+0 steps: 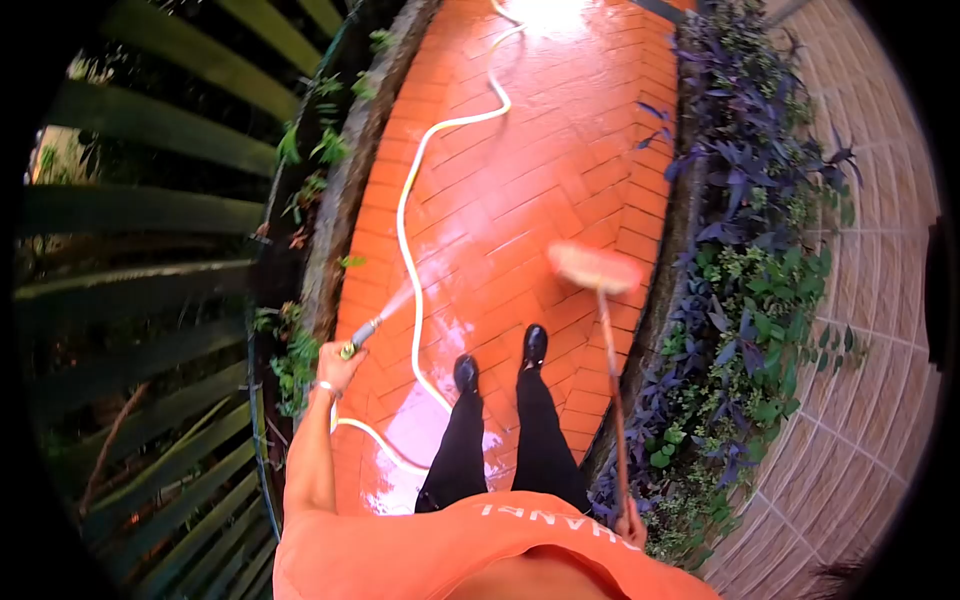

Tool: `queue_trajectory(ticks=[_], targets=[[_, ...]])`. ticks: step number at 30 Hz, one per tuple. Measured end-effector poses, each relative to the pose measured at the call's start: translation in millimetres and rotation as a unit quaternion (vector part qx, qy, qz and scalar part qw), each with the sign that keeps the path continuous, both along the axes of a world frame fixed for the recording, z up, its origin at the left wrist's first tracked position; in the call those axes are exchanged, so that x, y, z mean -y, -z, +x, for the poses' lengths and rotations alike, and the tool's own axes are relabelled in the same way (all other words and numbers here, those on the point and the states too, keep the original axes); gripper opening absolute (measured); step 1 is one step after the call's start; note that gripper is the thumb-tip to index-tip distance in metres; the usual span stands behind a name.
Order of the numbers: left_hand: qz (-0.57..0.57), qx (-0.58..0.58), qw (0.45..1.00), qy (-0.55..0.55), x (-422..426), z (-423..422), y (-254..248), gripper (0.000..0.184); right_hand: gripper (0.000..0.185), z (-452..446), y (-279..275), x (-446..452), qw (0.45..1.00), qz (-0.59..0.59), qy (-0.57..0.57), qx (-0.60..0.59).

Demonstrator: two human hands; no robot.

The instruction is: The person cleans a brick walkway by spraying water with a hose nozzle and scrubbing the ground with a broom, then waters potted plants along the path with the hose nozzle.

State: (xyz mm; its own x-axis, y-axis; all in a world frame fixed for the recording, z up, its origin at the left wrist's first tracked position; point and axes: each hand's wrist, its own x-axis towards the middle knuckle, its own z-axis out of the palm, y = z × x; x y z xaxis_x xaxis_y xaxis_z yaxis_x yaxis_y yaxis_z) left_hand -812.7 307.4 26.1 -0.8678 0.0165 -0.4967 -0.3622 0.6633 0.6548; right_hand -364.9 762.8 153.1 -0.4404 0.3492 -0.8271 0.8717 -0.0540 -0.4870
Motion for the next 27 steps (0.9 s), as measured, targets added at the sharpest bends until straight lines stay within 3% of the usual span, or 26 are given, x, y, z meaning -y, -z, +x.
queue_trajectory(ticks=[1,3,5,6,7,8,9,10,11,13,14,16,17,19,20,22,23,25,26,27], targets=[[0.007,-0.002,1.0,0.008,-14,-2,1,0.023,0.053,-10,-2,7,0.996,-0.038,0.076,0.034],[-0.014,0.078,0.993,0.084,-43,-10,1,0.017,0.054,-28,10,4,0.99,-0.095,0.1,0.037],[0.0,0.064,0.992,0.11,-95,-27,-19,0.015,0.053,-99,-8,-20,0.991,-0.115,0.072,0.02],[0.013,0.063,0.99,0.129,-114,-36,-24,0.015,0.053,-62,43,-29,0.998,-0.038,0.035,-0.042],[0.027,0.068,0.985,0.153,-128,-42,-26,0.016,0.052,-85,56,-28,0.994,0.049,-0.003,-0.096],[0.028,0.092,0.985,0.145,-137,-45,-14,0.017,0.053,-107,61,-57,0.996,-0.043,0.081,0.02],[0.027,0.09,0.985,0.148,-148,-50,-12,0.017,0.052,-145,67,-74,0.994,-0.023,0.097,0.051],[0.028,0.07,0.983,0.168,-161,-56,-11,0.016,0.05,-172,101,-99,0.996,0.007,0.085,-0.015],[0.027,0.05,0.98,0.189,-174,-61,-14,0.016,0.041,-219,112,-121,0.993,0.028,0.114,0.0],[0.023,0.037,0.982,0.183,-196,-71,-26,0.017,0.047,-296,163,-183,0.99,0.036,0.091,-0.1],[0.014,0.045,0.984,0.171,-203,-75,-28,0.018,0.047,-335,170,-215,0.995,0.055,0.049,-0.068],[0.005,0.063,0.988,0.144,-205,-81,-22,0.019,0.049,-397,144,-248,0.991,0.017,0.117,-0.067],[0.0,0.057,0.987,0.148,-201,-85,-22,0.019,0.048,-394,137,-255,0.993,0.021,0.053,-0.099],[-0.005,0.023,0.994,0.108,-197,-91,-25,0.02,0.047,-331,124,-242,0.992,0.046,0.065,-0.095],[-0.02,0.059,0.996,0.069,-195,-94,-28,0.019,0.047,-284,115,-234,0.991,-0.013,0.12,-0.064],[-0.013,0.071,0.996,0.057,-191,-100,-30,0.018,0.051,-195,65,-190,0.995,0.005,0.074,-0.07],[-0.011,0.076,0.996,0.047,-187,-99,-27,0.018,0.052,-155,48,-168,0.993,-0.016,0.104,-0.045],[-0.008,0.074,0.995,0.06,-184,-96,-18,0.018,0.054,-66,57,-119,0.989,-0.01,0.113,-0.094],[-0.007,0.069,0.995,0.073,-187,-97,-14,0.019,0.054,-105,14,-109,0.992,-0.05,0.118,-0.008],[-0.004,0.067,0.995,0.07,-194,-96,-13,0.019,0.055,-114,26,-111,0.969,-0.124,0.198,0.085]])
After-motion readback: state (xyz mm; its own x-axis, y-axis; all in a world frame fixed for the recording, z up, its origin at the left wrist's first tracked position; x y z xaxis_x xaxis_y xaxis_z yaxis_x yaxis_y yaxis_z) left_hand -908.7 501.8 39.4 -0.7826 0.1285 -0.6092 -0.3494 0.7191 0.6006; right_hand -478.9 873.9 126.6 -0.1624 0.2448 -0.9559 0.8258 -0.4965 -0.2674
